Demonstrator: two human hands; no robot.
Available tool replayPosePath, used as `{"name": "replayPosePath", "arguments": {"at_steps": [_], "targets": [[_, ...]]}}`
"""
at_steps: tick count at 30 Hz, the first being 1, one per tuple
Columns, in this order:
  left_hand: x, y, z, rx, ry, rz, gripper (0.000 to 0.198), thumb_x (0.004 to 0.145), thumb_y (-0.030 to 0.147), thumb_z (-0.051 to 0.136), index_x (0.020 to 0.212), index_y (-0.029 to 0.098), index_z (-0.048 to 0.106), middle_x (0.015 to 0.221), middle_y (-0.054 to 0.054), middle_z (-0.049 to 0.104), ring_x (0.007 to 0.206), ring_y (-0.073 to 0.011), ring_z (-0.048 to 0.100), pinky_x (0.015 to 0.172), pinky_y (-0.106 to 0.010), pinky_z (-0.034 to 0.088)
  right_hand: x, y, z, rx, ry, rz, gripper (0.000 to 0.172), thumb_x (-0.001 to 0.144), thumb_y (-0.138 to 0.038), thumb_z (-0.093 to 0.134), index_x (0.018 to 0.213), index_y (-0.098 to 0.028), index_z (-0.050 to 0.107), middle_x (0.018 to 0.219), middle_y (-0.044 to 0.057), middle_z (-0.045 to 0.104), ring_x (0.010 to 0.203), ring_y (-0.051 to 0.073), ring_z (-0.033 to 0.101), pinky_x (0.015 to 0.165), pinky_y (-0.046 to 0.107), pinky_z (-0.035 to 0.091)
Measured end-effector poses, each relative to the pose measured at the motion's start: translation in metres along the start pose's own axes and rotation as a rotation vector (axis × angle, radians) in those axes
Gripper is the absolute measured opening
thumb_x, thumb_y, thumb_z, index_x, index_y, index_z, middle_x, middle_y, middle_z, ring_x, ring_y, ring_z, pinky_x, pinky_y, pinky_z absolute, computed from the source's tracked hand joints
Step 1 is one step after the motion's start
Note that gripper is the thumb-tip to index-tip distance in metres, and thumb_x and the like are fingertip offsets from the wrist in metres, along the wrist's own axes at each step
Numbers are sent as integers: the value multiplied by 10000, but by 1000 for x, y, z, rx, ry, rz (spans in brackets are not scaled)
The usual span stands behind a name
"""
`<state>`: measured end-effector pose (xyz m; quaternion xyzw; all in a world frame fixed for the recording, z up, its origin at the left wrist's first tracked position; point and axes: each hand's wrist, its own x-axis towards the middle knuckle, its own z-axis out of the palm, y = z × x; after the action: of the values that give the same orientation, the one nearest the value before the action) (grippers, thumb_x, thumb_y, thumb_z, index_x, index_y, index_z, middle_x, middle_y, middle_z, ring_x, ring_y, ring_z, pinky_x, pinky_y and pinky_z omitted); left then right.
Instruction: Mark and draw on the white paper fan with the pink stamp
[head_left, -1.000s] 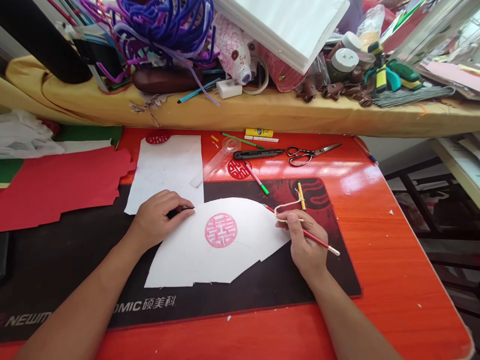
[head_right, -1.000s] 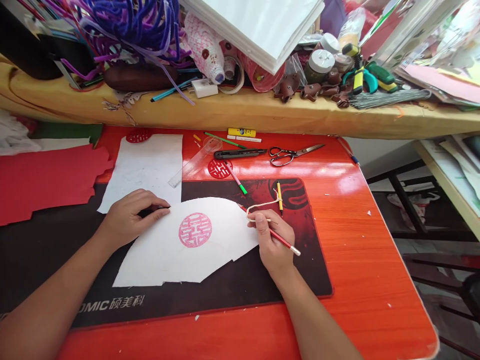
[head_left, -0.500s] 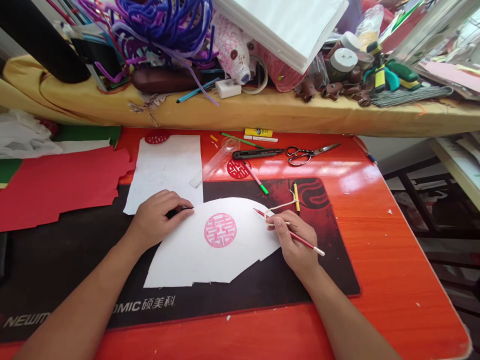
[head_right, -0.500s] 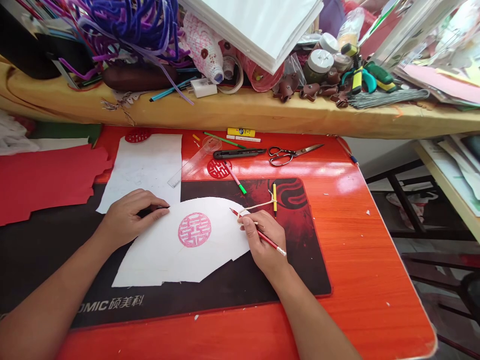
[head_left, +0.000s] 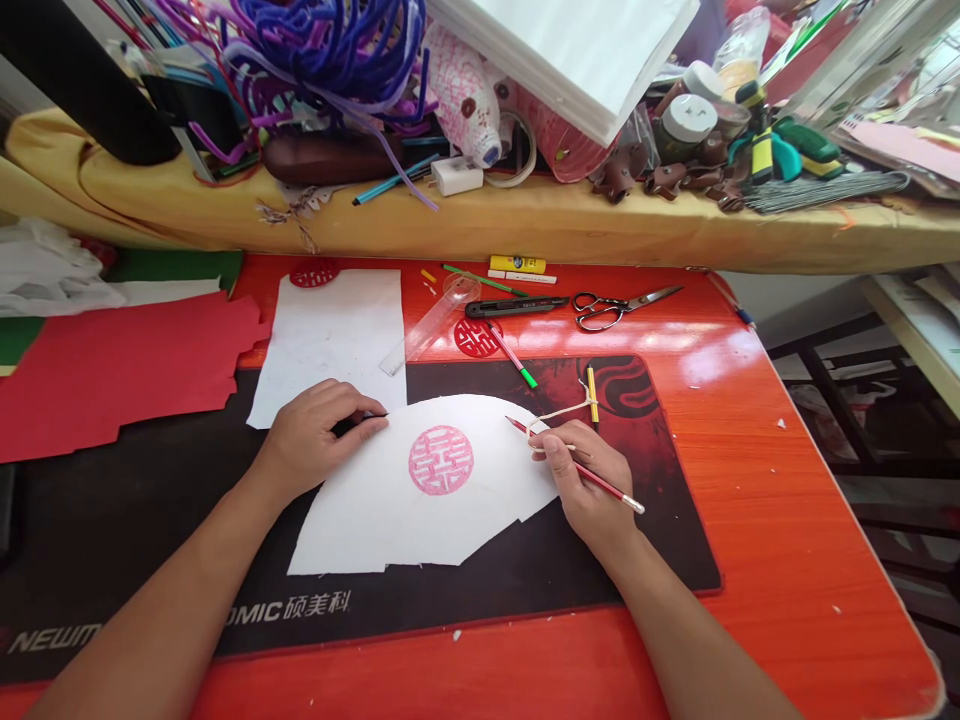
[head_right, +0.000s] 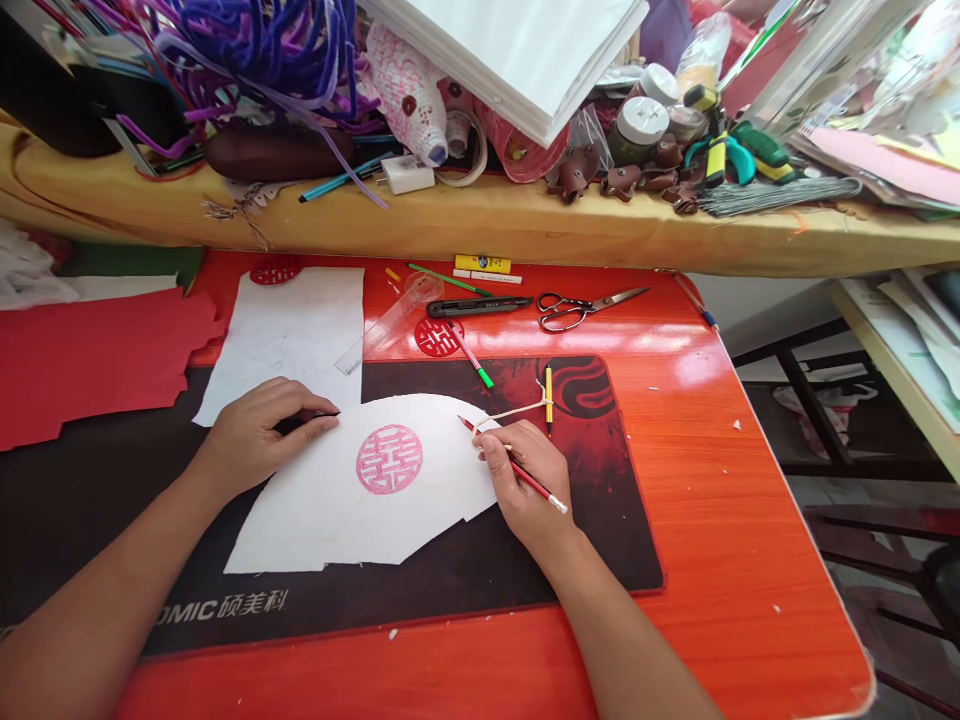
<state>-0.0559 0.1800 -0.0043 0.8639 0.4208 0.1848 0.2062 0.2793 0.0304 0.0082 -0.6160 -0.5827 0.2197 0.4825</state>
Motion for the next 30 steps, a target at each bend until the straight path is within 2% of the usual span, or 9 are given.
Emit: {"name": "replayPosePath", "arguments": {"at_steps": [13,17,30], "targets": [[0,1,0,-13,5,3,310,1065,506,625,974,272,807,866,-25,775,848,-233,695,803,-376,536,2,0,1,-32,-33,-65,299,1134,-370,622,942,-257,822,799,38,807,746,220,731,708,370,566],[0,0,0,-12,2,8,301,1065,494,625,981,270,808,863,-27,772,849,-236,695,807,-377,537,3,-1,1,-30,-39,-85,283,1129,-366,632,953,-259,826,847,45,839,762,223,736,710,373,571],[0,0,0,-23,12,15,289,1063,487,637,982,271,809,865,-24,771,848,-234,695,810,-375,530,4,-1,1,-50,-52,-66,312,1132,-394,625,938,-261,830,859,54,846,777,231,749,717,376,572]]}}
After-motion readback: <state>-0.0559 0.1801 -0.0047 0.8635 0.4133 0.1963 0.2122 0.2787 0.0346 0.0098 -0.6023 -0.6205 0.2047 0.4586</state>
